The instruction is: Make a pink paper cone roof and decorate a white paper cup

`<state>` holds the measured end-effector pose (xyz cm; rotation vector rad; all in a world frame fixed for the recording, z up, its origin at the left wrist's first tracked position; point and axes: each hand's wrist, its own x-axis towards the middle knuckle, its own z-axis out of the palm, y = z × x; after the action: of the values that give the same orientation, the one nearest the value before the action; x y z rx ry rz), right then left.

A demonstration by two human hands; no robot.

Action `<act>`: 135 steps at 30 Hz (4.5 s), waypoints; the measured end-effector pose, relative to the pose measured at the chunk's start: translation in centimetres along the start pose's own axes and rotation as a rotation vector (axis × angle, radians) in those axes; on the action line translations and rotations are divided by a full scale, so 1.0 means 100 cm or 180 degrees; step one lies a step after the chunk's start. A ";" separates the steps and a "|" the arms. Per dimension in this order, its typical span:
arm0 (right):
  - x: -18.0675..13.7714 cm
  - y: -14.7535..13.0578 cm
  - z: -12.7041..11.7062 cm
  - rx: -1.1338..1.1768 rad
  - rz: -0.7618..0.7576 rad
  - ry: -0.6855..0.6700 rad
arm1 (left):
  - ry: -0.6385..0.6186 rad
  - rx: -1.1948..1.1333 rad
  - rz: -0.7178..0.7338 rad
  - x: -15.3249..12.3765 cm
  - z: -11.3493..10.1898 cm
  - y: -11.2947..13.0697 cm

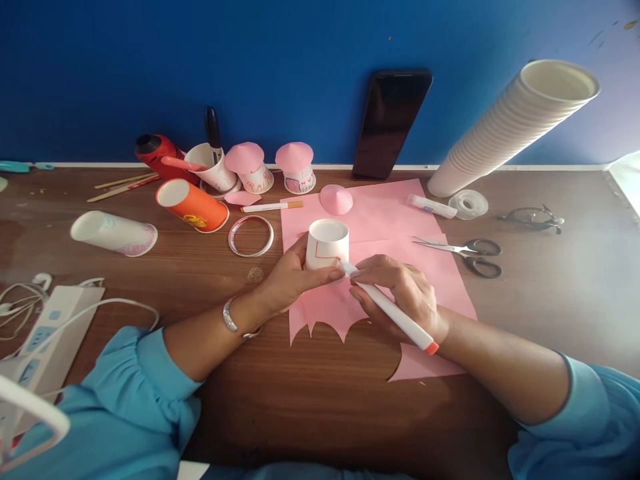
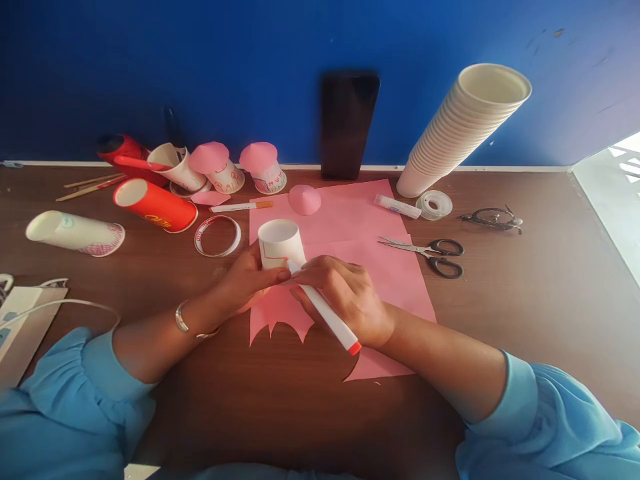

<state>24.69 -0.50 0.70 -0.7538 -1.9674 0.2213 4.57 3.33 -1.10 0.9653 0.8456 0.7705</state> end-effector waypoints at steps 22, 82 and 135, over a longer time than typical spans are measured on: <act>0.000 0.001 0.000 -0.0045 0.0109 0.0122 | -0.0073 -0.0111 -0.0039 -0.001 -0.004 -0.002; 0.002 -0.011 -0.007 -0.0602 -0.0307 -0.0205 | 0.0113 0.0492 0.0186 -0.003 0.003 0.000; 0.003 -0.011 -0.006 -0.0655 0.0114 -0.0182 | -0.0030 -0.0446 0.0053 0.001 0.003 0.004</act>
<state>24.66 -1.31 1.73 -0.9246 -2.0531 0.0624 4.84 3.43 -0.66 0.8517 0.7657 0.8278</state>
